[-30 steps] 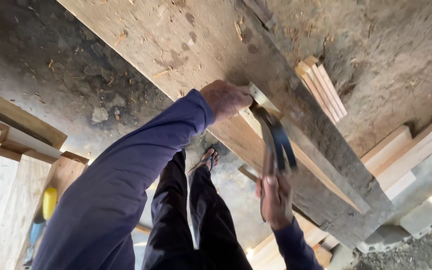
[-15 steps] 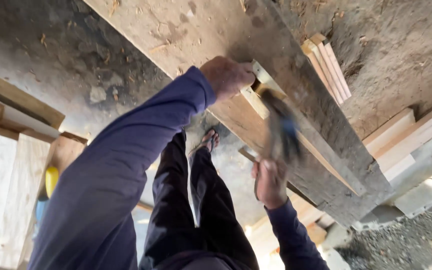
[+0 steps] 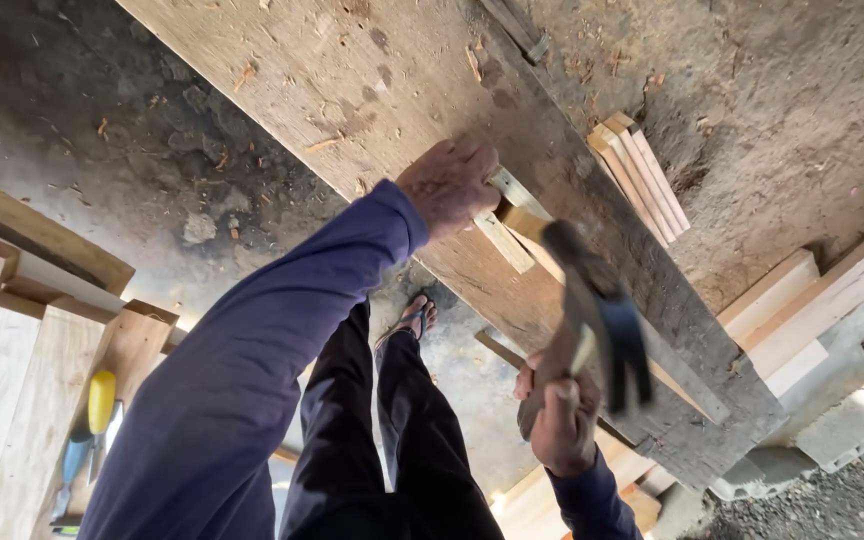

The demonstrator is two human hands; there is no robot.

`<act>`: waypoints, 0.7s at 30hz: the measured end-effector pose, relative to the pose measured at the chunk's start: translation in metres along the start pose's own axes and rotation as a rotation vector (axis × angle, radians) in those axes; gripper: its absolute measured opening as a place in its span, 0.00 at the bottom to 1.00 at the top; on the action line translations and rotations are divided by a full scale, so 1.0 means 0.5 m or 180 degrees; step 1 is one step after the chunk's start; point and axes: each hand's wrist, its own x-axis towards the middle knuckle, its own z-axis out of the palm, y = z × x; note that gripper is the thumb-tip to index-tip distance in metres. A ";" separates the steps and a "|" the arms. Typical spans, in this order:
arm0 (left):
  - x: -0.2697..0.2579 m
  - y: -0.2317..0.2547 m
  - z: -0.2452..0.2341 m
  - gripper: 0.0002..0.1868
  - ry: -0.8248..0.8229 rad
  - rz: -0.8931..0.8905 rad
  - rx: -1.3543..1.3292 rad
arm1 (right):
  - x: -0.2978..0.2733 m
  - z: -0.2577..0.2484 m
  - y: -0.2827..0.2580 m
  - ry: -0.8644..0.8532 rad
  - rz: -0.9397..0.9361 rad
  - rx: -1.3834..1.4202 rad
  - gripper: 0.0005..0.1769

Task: The person uses a hammer to drive small wooden blocks into a larger wooden plank. They repeatedly position the blocks and strike them with the hammer to secure them in place.

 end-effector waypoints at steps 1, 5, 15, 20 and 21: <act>-0.002 -0.002 0.005 0.04 -0.0013 -0.0002 -0.0017 | -0.010 -0.004 0.018 0.0005 0.0021 -0.0001 0.31; -0.002 -0.021 0.047 0.10 -0.0232 -0.0032 -0.0614 | -0.004 -0.026 0.115 0.0042 0.0003 0.0010 0.30; -0.004 -0.028 0.076 0.11 -0.0058 -0.0108 -0.0577 | -0.040 -0.032 0.123 -0.0124 -0.0252 0.0718 0.27; -0.003 -0.027 0.081 0.12 -0.0041 -0.0211 -0.0829 | 0.027 -0.006 0.099 -0.0052 0.0726 0.0116 0.27; -0.004 -0.024 0.079 0.13 -0.0024 -0.0249 -0.0860 | 0.030 0.000 0.083 -0.0012 0.0774 -0.0187 0.28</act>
